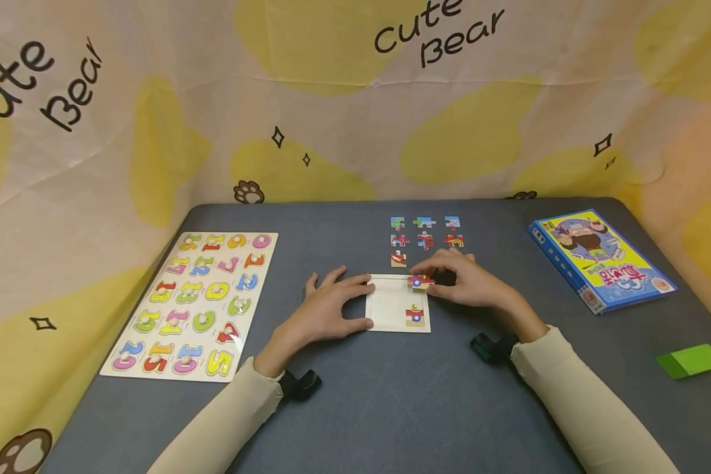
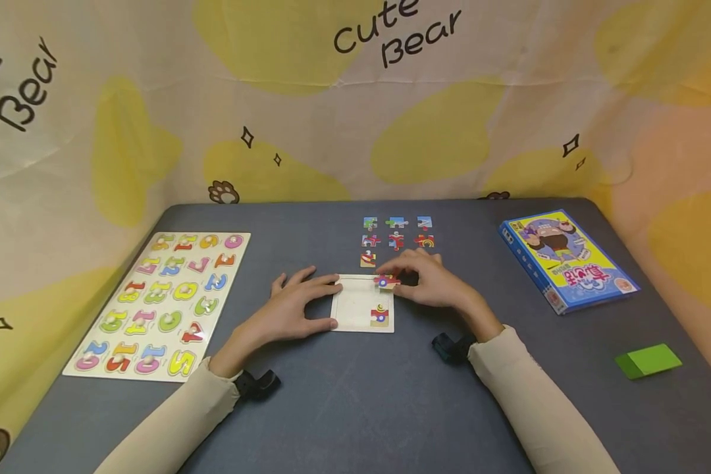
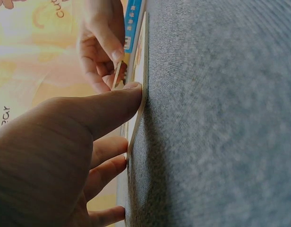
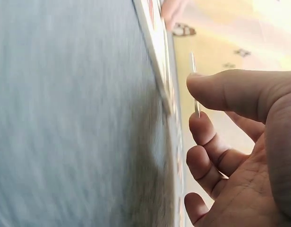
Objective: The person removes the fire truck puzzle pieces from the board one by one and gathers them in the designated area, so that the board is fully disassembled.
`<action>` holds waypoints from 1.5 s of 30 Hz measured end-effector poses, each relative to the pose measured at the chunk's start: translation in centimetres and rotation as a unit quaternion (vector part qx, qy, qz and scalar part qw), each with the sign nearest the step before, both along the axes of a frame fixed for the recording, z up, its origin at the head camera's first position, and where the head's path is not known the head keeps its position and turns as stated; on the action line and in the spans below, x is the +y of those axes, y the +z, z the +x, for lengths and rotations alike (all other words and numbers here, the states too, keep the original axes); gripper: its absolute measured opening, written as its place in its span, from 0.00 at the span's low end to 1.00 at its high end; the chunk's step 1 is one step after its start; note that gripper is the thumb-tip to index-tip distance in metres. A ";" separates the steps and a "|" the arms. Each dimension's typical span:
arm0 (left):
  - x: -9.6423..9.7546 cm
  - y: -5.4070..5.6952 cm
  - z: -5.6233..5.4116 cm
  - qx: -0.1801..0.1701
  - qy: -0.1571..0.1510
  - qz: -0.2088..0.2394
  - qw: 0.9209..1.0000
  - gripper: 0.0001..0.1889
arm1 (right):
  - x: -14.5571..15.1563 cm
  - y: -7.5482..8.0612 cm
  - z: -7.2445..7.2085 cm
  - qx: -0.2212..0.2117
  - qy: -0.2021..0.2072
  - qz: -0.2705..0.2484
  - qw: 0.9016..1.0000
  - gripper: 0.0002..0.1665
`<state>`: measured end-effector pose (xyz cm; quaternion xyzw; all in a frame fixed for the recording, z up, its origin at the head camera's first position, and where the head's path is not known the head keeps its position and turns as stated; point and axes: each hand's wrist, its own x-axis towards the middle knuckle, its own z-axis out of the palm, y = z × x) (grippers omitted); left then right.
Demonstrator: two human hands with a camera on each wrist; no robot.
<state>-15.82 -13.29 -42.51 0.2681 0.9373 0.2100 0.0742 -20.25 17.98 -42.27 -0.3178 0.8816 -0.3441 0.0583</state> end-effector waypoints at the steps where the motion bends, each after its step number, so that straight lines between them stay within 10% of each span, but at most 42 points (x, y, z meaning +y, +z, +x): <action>1: 0.0 0.0 0.0 0.000 0.000 0.001 1.000 0.35 | 0.3 -0.1 -0.2 0.001 -0.005 0.000 1.000 0.25; 24: 0.2 -0.2 0.0 -0.006 -0.004 0.007 1.000 0.35 | 1.1 -1.2 -2.8 0.028 -0.057 0.026 0.998 0.23; 45: 0.0 -0.1 0.1 -0.002 -0.001 0.009 1.000 0.35 | 1.6 -2.2 -2.0 0.041 -0.149 -0.019 0.988 0.21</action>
